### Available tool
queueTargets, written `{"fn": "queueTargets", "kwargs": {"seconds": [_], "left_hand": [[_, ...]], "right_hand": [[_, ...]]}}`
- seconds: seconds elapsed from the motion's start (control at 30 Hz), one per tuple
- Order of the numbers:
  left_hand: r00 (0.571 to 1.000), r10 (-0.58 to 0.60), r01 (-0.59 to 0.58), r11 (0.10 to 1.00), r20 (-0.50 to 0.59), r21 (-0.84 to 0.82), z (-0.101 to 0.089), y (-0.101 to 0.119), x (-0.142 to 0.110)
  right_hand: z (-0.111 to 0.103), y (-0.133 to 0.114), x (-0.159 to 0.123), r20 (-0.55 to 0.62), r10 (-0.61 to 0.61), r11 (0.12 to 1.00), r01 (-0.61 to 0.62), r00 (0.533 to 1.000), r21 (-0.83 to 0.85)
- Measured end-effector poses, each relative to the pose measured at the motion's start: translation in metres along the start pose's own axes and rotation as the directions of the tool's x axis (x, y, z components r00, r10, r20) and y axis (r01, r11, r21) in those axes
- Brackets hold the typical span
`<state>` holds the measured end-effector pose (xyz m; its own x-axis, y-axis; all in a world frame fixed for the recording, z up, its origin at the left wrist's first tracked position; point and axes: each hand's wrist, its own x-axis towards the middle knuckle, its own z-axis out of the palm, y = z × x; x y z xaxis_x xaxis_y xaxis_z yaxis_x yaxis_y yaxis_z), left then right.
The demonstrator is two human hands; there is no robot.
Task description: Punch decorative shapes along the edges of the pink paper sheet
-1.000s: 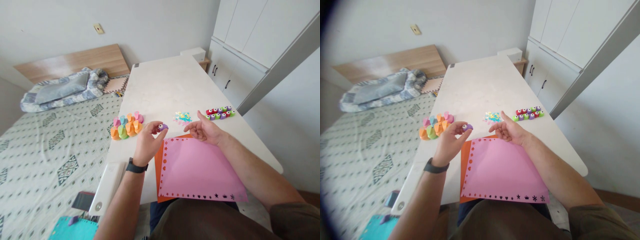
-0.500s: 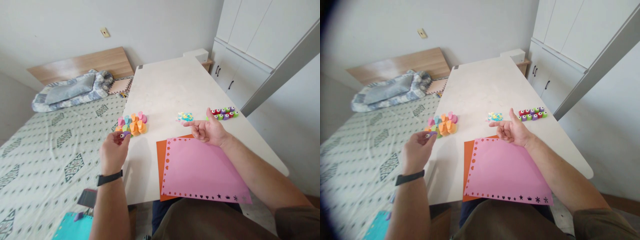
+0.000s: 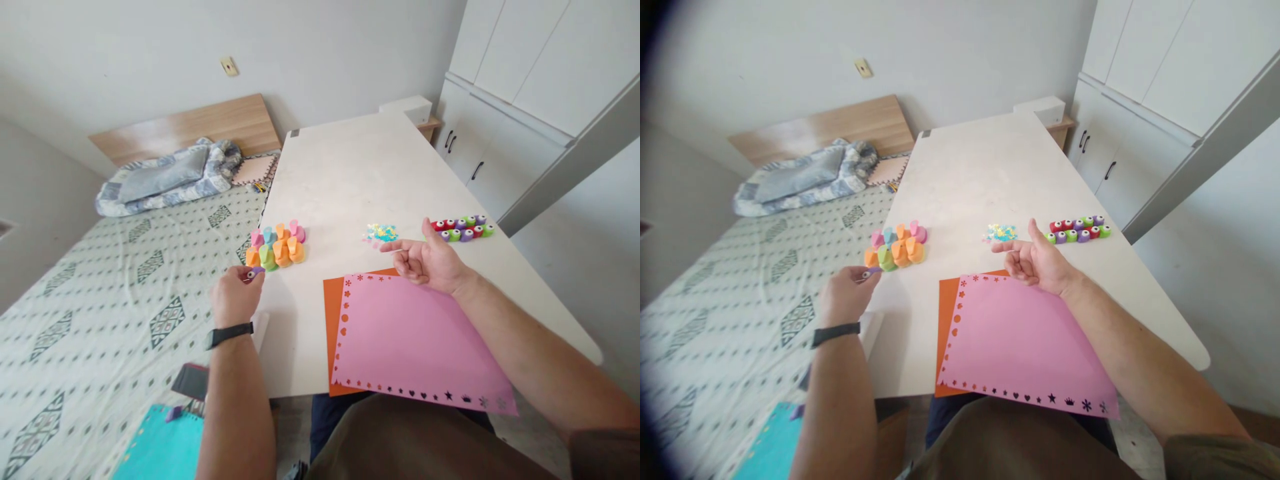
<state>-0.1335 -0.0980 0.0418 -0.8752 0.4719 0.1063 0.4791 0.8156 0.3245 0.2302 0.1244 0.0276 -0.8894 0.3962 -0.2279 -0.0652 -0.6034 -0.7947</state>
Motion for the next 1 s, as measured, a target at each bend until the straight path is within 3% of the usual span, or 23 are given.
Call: {"fn": "queueTargets", "kwargs": {"seconds": [0.2,0.37,1.0], "left_hand": [[0.995,-0.052,0.035,0.981,0.087,0.191,0.007,-0.016,0.009],[0.986,-0.093,0.056,0.966,0.139,0.252,0.014,-0.02,0.018],[0.984,-0.107,0.078,0.978,0.14,0.193,0.033,-0.026,0.042]], "right_hand": [[-0.003,0.002,0.002,0.003,0.019,1.0,-0.019,1.0,0.006],[-0.002,0.003,0.002,0.008,-0.003,1.0,0.002,1.0,0.007],[0.002,0.0,0.0,0.051,-0.013,1.0,0.012,0.999,0.028]]}}
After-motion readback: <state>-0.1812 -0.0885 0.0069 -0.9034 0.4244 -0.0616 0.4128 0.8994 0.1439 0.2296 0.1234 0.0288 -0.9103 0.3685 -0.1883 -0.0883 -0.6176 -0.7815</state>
